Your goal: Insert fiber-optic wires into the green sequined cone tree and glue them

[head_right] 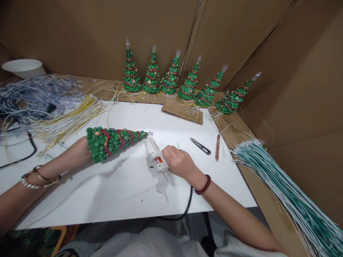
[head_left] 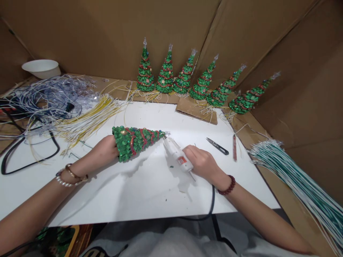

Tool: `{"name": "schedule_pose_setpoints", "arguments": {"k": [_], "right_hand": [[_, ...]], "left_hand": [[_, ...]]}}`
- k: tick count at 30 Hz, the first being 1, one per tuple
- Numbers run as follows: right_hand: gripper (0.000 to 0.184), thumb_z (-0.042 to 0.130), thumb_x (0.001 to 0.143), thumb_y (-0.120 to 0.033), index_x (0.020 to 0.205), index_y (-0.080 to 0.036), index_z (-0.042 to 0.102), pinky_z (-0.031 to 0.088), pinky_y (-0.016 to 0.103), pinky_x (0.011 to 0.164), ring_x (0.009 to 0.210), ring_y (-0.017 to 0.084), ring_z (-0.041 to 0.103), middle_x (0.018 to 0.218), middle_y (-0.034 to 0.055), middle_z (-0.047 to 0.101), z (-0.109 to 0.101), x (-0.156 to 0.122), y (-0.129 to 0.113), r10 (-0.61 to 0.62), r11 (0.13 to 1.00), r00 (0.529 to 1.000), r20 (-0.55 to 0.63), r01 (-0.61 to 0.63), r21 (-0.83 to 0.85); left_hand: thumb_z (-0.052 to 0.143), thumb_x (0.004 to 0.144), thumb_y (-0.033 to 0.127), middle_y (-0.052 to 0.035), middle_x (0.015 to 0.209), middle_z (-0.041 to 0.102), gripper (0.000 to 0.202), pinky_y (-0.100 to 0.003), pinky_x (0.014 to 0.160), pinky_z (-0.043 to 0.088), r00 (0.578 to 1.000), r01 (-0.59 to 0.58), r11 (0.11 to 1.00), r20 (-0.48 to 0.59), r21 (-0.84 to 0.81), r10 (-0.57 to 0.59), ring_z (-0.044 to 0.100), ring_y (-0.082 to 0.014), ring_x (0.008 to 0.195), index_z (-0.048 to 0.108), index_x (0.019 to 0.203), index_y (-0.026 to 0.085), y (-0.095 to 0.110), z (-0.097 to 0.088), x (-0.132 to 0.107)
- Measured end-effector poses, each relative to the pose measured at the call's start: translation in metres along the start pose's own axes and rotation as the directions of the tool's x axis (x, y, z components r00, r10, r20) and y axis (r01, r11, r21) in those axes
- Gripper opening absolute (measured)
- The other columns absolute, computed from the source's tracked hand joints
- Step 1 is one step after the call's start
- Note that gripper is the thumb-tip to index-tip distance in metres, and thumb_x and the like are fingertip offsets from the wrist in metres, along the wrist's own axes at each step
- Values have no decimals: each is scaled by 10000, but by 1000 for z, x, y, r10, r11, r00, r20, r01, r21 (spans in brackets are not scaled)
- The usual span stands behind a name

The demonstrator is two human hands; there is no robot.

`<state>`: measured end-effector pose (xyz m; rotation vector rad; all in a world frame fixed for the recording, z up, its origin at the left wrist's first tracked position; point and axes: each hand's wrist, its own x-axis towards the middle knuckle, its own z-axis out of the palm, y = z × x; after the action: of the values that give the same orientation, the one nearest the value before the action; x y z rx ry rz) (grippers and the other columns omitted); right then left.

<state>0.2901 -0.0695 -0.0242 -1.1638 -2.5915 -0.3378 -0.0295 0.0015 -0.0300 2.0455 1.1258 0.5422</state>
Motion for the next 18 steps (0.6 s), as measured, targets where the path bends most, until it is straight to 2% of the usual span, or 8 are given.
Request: {"name": "schedule_pose_setpoints", "arguments": {"k": [6,11,15,18], "right_hand": [[169,408,855,-60,769,-169,504,327,263,532,589,136,438,677,14,538,1,2,-1,-7,998,1000,14,7,-66],[177,450,835,-50,727,-174,516,316,281,561,639,150,473,697,18,554,-13,2,3,-8,984,995,100,25,-178],[89,514,819,-92,774,-163,540,349,291,605,726,181,533,776,45,599,-22,-4,18,141,970,979,148,-106,-221],[48,584,829,-169,816,-159,540,391,295,617,767,210,570,805,62,610,-22,-9,33,295,948,920,256,-248,-200]], "left_hand": [[498,827,381,-95,1160,666,399,-359,890,482,999,35,999,23,5,-35,614,-254,963,661,1115,157,-3,-1,0],[486,793,370,-93,1113,692,383,-378,903,479,1000,14,999,0,40,-14,616,-277,953,703,1016,148,-8,0,0],[502,788,401,-96,1173,675,431,-398,907,483,998,66,997,13,44,-66,612,-304,1001,690,1076,141,-14,1,0],[533,784,432,-101,1210,658,445,-389,891,490,997,80,996,9,50,-80,606,-305,1015,682,1085,139,-17,1,-1]]}}
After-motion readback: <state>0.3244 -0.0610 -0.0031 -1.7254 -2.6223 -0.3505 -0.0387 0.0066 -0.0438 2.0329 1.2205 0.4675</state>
